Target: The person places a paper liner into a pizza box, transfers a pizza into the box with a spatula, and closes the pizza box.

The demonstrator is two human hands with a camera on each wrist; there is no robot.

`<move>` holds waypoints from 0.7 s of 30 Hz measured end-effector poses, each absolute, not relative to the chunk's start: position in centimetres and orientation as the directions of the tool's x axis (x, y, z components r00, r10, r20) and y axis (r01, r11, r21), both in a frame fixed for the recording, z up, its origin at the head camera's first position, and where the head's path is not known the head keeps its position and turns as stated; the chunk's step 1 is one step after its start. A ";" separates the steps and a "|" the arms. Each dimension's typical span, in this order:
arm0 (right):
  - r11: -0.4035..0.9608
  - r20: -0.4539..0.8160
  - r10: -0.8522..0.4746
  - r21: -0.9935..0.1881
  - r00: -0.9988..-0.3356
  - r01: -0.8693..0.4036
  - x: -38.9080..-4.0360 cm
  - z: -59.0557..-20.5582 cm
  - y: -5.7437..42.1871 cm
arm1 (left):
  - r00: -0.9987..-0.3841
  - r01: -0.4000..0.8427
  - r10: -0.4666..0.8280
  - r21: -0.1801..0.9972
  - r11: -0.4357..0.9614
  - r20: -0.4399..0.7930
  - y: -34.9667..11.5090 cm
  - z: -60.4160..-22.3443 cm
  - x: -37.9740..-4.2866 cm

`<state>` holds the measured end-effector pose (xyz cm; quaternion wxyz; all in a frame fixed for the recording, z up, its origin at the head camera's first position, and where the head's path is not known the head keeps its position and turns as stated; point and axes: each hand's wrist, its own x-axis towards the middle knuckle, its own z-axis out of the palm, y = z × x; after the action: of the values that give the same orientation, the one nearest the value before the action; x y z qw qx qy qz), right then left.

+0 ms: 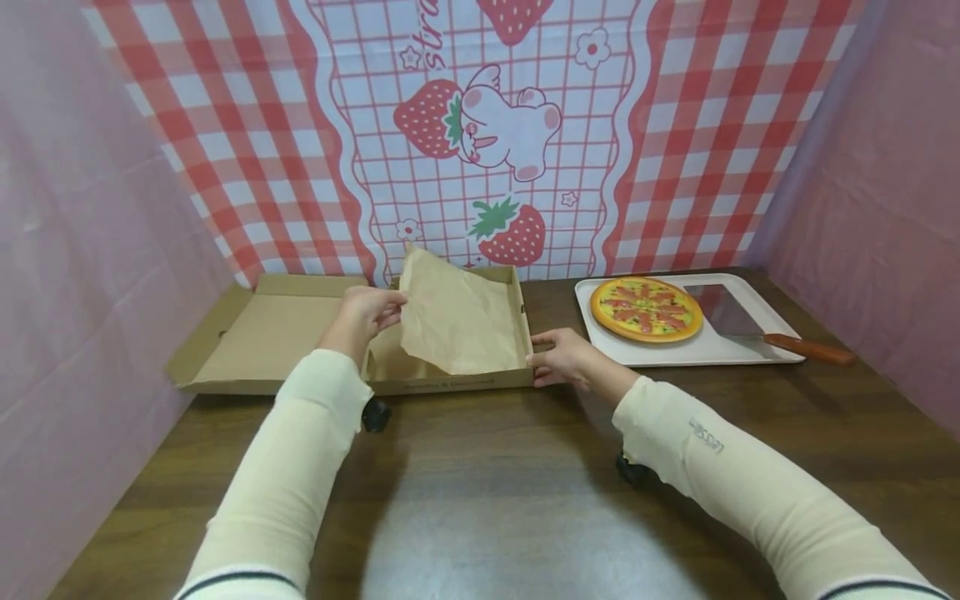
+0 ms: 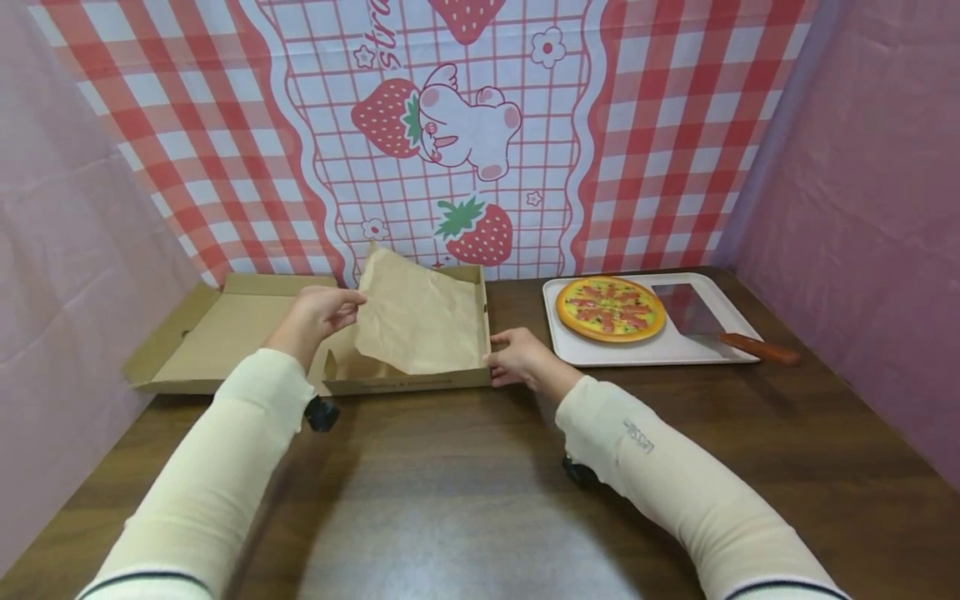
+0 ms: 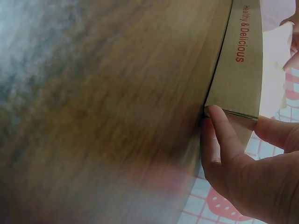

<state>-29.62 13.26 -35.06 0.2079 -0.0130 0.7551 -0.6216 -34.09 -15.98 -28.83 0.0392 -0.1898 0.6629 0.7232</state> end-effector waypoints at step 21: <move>0.237 -0.275 -0.276 -0.948 -0.921 0.212 -29.5 -35.3 13.2 | -0.926 -0.370 -0.199 0.874 0.315 -0.321 -16.0 -28.4 -34.8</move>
<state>-29.46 13.20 -35.27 0.1979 -0.0209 0.7612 -0.6173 -34.78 -16.03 -28.41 0.0769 -0.1762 0.8072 0.5581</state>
